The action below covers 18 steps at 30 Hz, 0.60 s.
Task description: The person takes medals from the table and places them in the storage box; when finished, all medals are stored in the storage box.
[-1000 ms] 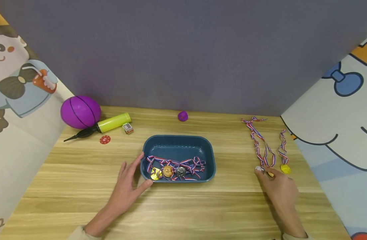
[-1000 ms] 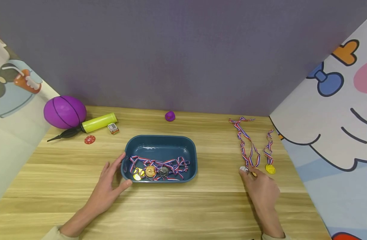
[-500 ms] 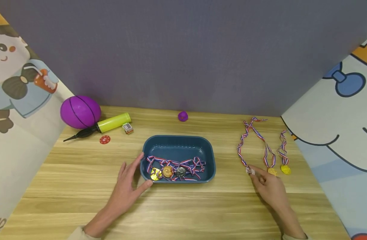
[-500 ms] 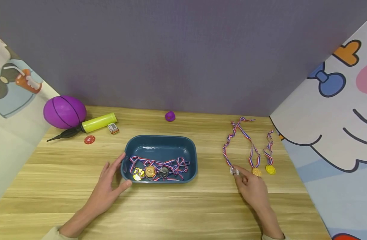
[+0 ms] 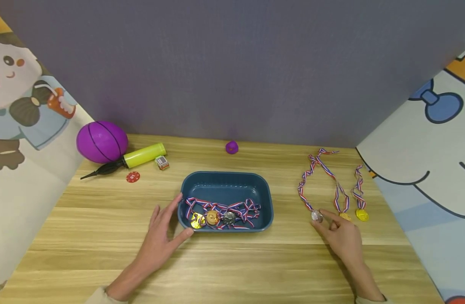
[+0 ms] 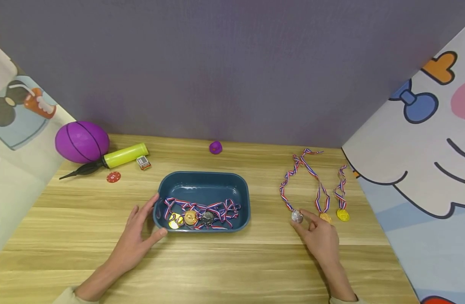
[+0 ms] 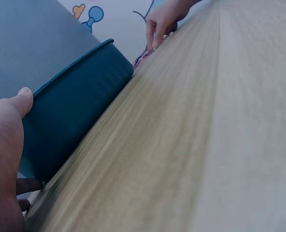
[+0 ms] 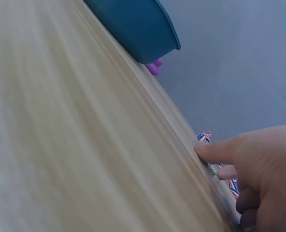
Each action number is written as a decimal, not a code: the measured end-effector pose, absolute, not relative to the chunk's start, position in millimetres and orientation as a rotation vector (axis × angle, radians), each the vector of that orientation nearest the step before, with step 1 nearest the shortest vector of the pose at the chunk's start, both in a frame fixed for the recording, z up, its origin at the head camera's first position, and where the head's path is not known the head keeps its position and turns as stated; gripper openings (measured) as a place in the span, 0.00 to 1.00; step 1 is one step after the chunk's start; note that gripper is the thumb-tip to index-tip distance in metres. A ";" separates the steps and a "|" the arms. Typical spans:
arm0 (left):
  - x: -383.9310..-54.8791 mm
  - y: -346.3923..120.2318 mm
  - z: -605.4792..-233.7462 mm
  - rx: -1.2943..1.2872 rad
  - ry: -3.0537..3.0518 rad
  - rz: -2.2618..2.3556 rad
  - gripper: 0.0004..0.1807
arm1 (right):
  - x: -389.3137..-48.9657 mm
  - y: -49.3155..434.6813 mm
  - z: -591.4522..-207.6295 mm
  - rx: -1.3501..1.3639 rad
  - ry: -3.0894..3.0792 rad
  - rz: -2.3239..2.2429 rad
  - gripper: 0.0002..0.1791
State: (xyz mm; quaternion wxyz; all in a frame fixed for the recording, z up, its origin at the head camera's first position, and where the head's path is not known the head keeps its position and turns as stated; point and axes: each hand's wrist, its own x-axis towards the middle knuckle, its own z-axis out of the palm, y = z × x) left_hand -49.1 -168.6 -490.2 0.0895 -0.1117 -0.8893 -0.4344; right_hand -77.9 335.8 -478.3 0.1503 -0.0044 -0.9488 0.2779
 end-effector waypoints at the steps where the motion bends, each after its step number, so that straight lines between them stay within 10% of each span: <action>1: -49.3 -168.6 -490.3 -0.333 -2.645 -1.292 0.53 | -78.0 336.0 -478.6 -0.016 -2.716 0.805 0.21; 18: -49.4 -169.0 -492.0 -0.330 -2.656 -1.287 0.53 | -77.3 330.9 -483.4 -0.038 -2.578 0.996 0.13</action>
